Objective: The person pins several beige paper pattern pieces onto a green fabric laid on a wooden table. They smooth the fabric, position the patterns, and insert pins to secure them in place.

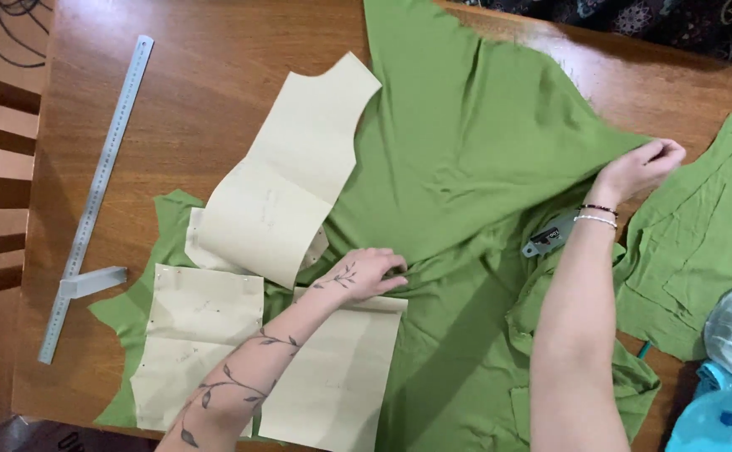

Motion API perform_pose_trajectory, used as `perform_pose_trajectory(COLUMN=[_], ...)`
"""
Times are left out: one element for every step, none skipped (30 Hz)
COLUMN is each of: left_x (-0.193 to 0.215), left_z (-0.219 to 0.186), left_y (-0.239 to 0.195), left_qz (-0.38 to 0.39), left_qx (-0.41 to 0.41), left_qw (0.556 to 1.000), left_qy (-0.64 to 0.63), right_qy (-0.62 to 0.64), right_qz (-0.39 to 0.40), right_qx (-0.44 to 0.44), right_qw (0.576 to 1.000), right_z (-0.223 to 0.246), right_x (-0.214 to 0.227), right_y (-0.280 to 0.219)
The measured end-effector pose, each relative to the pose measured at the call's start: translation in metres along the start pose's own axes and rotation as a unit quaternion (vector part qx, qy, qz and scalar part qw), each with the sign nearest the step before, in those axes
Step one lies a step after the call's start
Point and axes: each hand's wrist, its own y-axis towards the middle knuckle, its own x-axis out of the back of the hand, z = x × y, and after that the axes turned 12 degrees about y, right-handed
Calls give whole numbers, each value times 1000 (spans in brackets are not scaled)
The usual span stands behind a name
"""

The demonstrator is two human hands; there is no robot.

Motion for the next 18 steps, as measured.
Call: perform_pose_trajectory(left_x=[3,5,16,28,40,50,59,69,88,109,131,141,151,158,174,192,209,207], left_z=[1,2,7,12,17,36,56,75,88,103,118,144,169,191,175,159,142,154], left_y=[5,11,20,29,38,63,88,113,133,154,175,200,226,256,252,251,250,262], left_qz=[11,21,22,-47,-115,-112,-223,-332,-329,-366,-399,-398,-406,-406,-402,-366,-326,-320], left_qx=[-17,-36,-38,-33,-29,-33,-27,-21,-25,56,135,132,206,275,270,326,379,373], left_qw=[1000,999,999,998,993,993,974,943,944,929,906,907,887,862,865,849,825,830], left_qy=[-4,-7,-8,-2,3,2,14,26,25,-5,-34,-33,-80,-128,-129,-198,-264,-262], right_qy=[31,61,60,70,79,76,-73,-218,-221,-262,-300,-300,-320,-343,-346,-287,-228,-231], right_qz=[25,49,48,111,174,170,325,463,460,529,592,589,622,650,645,645,642,636], right_qx=[-48,-96,-95,-279,-450,-450,-362,-256,-258,-299,-337,-339,-301,-265,-270,-265,-258,-265], right_qw=[998,992,992,951,872,873,871,820,820,749,668,670,649,625,626,656,685,688], right_z=[-11,-23,3,28,54,76,98,121,155,190,224,202,178,154,159,163,167,171], right_x=[-1,0,-1,-1,-2,9,19,28,34,36,38,38,39,44,44,45,46,44], right_y=[-1,-1,0,0,1,3,4,6,11,16,21,27,34,42,46,51,56,61])
